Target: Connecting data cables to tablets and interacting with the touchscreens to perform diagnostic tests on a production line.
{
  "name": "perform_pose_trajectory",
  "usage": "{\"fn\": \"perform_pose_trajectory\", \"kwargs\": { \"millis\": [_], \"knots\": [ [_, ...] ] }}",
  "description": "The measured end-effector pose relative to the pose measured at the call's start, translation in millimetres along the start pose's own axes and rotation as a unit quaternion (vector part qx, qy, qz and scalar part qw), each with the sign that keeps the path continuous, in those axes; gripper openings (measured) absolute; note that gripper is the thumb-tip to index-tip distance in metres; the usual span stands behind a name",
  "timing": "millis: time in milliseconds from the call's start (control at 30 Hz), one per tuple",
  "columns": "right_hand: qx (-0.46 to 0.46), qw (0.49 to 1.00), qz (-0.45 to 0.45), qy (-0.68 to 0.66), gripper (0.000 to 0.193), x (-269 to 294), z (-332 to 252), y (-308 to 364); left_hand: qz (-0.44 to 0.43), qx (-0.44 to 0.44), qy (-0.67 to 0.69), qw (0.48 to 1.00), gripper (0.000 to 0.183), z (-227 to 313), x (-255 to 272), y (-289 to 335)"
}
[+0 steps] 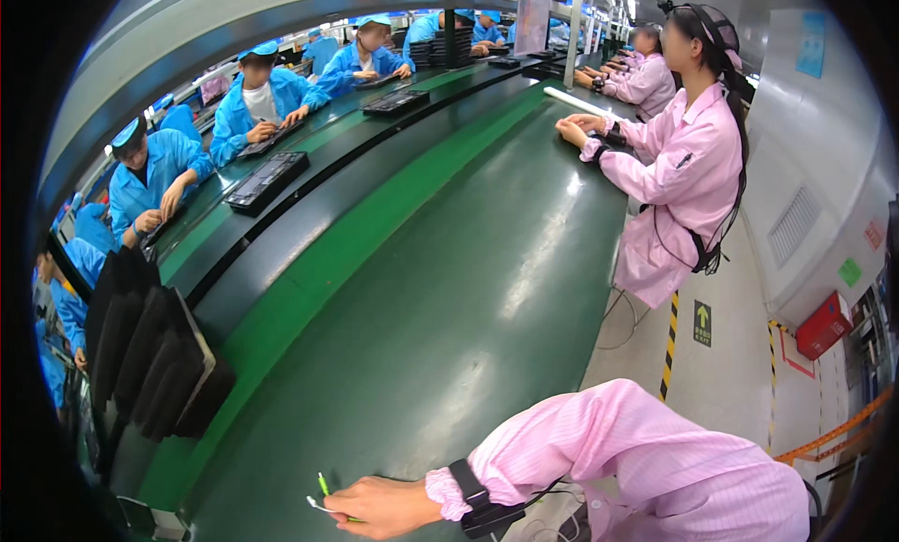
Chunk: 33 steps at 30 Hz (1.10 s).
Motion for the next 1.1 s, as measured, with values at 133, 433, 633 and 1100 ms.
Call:
{"fn": "perform_pose_trajectory", "kwargs": {
  "millis": [133, 433, 633, 1100],
  "knots": [
    [-0.024, 1.0, -0.014, 0.001, 0.012, 0, 2, -2, -0.001, -0.024, -0.011, 1.0, 0.02, -10, -6, 2],
    [-0.024, 0.999, -0.027, 0.025, 0.014, 4, 3, 4, -0.026, -0.011, -0.063, 0.998, 0.018, -8, -21, -4],
    [-0.016, 1.0, 0.007, 0.003, 0.012, 5, -2, 2, -0.058, -0.007, -0.059, 0.997, 0.018, -17, -29, -10],
    [0.003, 1.0, 0.003, 0.01, 0.013, 11, -3, 2, -0.102, -0.002, -0.051, 0.993, 0.016, -41, -35, -19]
  ]
}}
Point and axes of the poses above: each hand's wrist, its own y-axis away from the middle knuckle, its own x-axis out of the back of the hand, z = x × y, the point moved 3 cm from there along -y, towards the middle knuckle, and after that the axes turned 12 degrees about -z, right-handed, at the moved point
